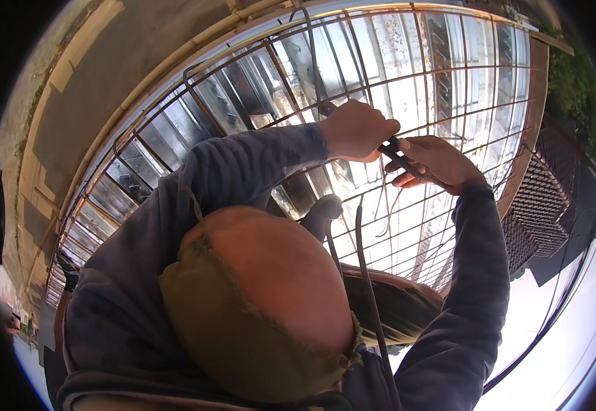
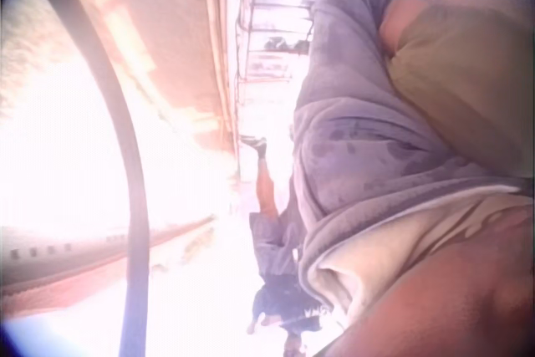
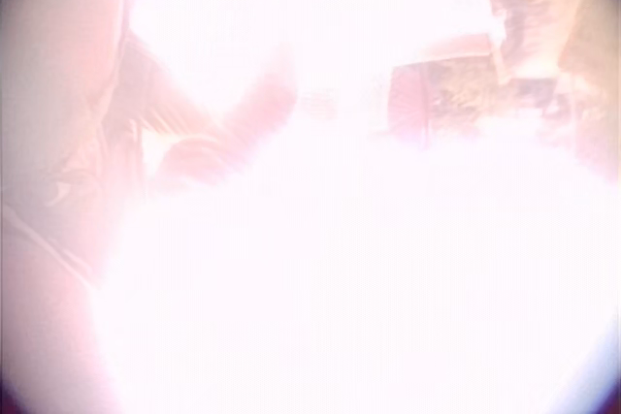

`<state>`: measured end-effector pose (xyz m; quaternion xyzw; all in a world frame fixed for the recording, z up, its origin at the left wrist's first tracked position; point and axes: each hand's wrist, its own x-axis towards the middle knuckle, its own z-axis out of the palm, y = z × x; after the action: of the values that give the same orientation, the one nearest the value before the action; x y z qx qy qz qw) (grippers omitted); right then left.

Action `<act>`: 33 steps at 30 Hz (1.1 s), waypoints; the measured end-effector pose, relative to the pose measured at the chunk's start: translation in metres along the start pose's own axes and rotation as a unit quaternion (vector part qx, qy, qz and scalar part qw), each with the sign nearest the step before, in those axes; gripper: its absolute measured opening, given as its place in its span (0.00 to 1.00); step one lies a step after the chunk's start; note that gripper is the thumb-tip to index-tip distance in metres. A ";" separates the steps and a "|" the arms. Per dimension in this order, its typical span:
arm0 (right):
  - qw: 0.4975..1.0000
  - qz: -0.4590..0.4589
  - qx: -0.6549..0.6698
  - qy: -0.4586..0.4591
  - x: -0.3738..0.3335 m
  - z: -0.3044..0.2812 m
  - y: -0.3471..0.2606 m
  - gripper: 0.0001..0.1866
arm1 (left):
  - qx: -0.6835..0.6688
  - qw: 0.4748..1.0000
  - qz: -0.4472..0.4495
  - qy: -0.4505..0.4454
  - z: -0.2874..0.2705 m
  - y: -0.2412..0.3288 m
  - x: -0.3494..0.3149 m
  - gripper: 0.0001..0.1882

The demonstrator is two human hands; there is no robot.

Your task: The person uses pliers to bend and secure metal rods into a grid-like grate structure. They repeatedly grip, twist, and fasten the rods at intersections to form a stable framework.

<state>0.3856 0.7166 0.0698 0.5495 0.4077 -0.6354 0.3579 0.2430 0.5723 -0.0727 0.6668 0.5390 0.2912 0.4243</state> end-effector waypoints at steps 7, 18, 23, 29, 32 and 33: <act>0.831 -0.118 -0.024 0.543 -0.083 -0.091 0.110 0.15 | -0.033 0.999 -0.023 -0.018 -0.009 0.002 0.009 0.14; 0.473 -0.265 -0.702 0.462 0.028 0.049 0.033 0.08 | -0.056 0.998 -0.017 0.035 -0.005 0.001 0.019 0.15; 0.606 -0.184 -0.665 0.396 0.025 0.057 0.022 0.00 | 0.101 0.951 0.005 0.293 0.042 0.012 -0.005 0.17; 0.487 -0.222 -0.716 0.449 0.032 0.077 0.034 0.04 | 0.047 0.979 -0.023 0.198 0.045 0.001 -0.005 0.07; 0.512 -0.196 -0.718 0.428 0.042 0.065 0.039 0.04 | 0.069 0.989 -0.054 0.123 0.037 0.003 0.005 0.06; 0.524 -0.174 -0.723 0.415 0.041 0.059 0.033 0.05 | 0.066 0.990 -0.064 0.107 0.033 0.006 0.010 0.07</act>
<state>0.3859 0.6491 0.0287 0.2225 0.9171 0.1276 0.3051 0.2763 0.5731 -0.0836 0.6224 0.6410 0.2967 0.3372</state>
